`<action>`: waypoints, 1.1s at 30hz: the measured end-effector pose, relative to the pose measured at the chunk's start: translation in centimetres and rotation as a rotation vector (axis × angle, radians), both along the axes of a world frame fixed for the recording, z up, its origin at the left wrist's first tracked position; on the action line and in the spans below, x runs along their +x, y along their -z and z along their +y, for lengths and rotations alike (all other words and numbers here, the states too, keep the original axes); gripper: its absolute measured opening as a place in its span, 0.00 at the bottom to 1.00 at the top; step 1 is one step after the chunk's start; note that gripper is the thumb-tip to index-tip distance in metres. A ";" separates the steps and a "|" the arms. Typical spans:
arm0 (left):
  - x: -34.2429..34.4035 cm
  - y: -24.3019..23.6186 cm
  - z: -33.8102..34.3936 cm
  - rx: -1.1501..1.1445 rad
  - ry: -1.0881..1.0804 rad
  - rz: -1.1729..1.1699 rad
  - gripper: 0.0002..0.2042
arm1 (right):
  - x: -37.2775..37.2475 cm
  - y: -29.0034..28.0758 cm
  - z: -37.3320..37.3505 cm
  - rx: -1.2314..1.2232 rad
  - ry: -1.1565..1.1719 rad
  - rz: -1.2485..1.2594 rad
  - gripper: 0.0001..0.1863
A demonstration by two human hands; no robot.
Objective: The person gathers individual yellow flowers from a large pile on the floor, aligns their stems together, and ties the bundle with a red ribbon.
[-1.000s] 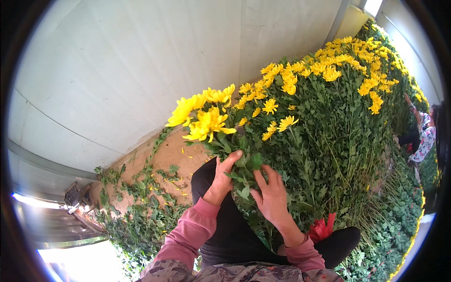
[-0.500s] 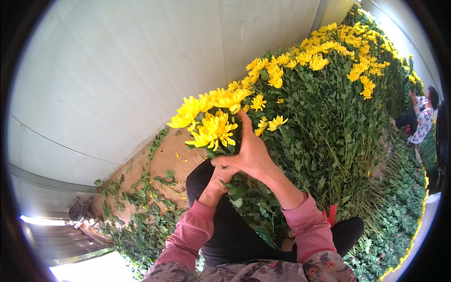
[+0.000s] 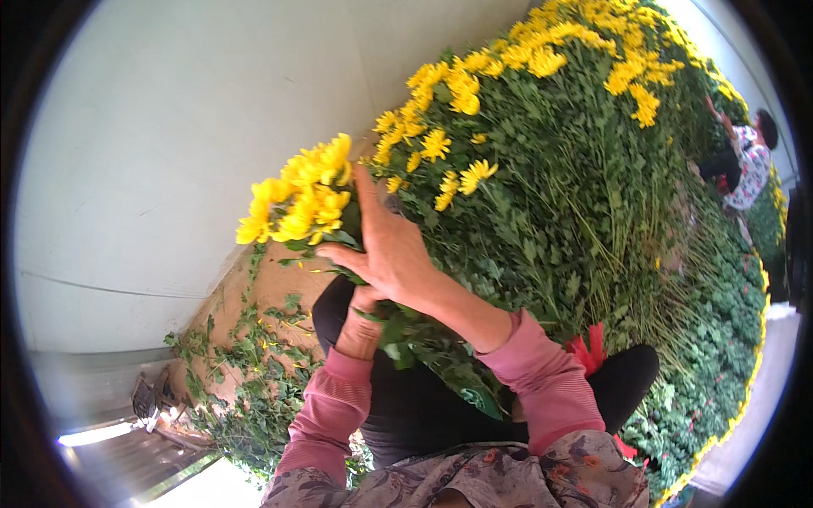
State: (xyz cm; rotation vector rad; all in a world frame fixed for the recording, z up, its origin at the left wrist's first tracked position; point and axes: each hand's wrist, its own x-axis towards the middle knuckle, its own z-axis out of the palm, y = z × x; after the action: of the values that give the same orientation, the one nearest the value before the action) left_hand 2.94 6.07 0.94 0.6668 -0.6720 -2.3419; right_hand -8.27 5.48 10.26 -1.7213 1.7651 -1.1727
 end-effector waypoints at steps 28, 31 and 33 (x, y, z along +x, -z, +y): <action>-1.5 -1.4 -0.5 -0.123 0.031 0.004 0.17 | -14.8 9.1 13.1 0.074 -0.013 -1.117 0.11; -1.4 -0.5 -0.7 -0.159 0.058 0.052 0.17 | -13.7 8.0 12.6 0.051 -0.080 -1.237 0.10; -1.2 0.2 -1.0 -0.155 0.096 0.074 0.16 | -12.9 7.4 12.0 0.071 -0.078 -1.273 0.12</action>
State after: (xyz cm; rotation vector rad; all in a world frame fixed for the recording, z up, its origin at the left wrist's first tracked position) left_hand 1.77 5.07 0.71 0.4867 -0.8587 -2.3594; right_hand -21.16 17.48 2.89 -0.6136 0.8854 -1.5822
